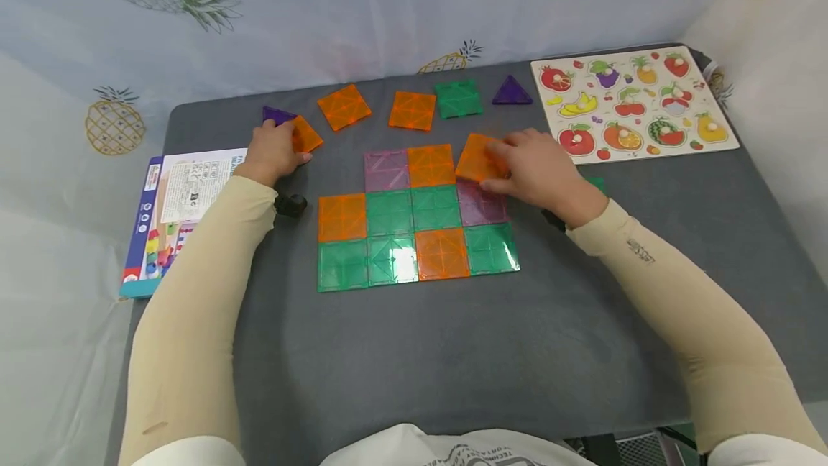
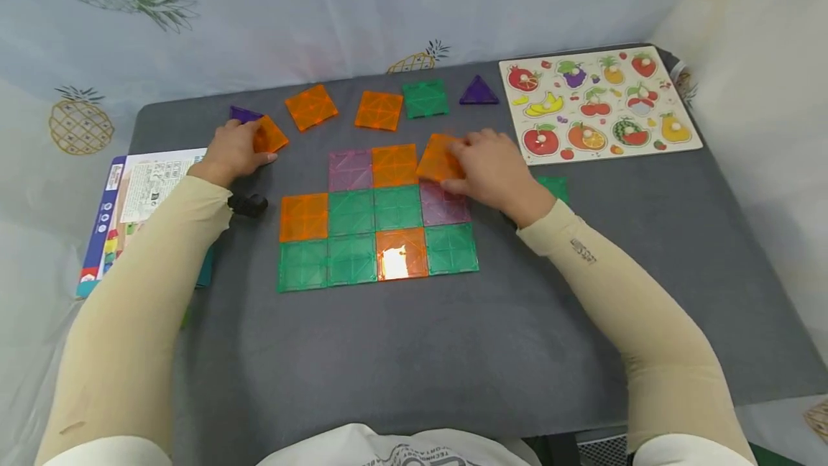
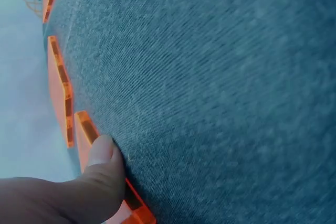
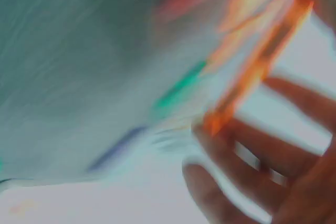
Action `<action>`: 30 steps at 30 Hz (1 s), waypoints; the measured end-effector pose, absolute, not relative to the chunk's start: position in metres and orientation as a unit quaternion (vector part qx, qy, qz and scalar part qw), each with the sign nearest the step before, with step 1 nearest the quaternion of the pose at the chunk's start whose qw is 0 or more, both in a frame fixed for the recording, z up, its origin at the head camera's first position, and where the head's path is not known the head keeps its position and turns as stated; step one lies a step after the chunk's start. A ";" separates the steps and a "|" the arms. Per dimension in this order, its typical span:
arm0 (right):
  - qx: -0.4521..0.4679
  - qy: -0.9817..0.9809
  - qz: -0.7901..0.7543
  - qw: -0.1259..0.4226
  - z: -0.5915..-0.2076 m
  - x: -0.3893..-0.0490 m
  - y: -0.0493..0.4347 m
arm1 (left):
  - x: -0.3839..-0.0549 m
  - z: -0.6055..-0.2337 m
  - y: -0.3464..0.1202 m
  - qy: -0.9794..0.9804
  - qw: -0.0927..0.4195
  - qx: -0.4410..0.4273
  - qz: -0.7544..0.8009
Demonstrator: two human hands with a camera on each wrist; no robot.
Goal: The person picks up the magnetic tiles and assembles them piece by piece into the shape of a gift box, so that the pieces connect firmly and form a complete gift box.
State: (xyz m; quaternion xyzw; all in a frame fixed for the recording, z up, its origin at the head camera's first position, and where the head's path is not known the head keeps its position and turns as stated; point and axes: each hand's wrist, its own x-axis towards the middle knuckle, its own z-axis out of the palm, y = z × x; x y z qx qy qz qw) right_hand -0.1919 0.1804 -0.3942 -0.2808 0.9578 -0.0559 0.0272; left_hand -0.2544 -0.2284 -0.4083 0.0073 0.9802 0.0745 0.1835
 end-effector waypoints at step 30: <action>-0.495 0.868 -0.013 0.049 -0.427 -0.043 0.144 | -0.244 -0.407 -0.228 0.968 0.237 0.084 0.012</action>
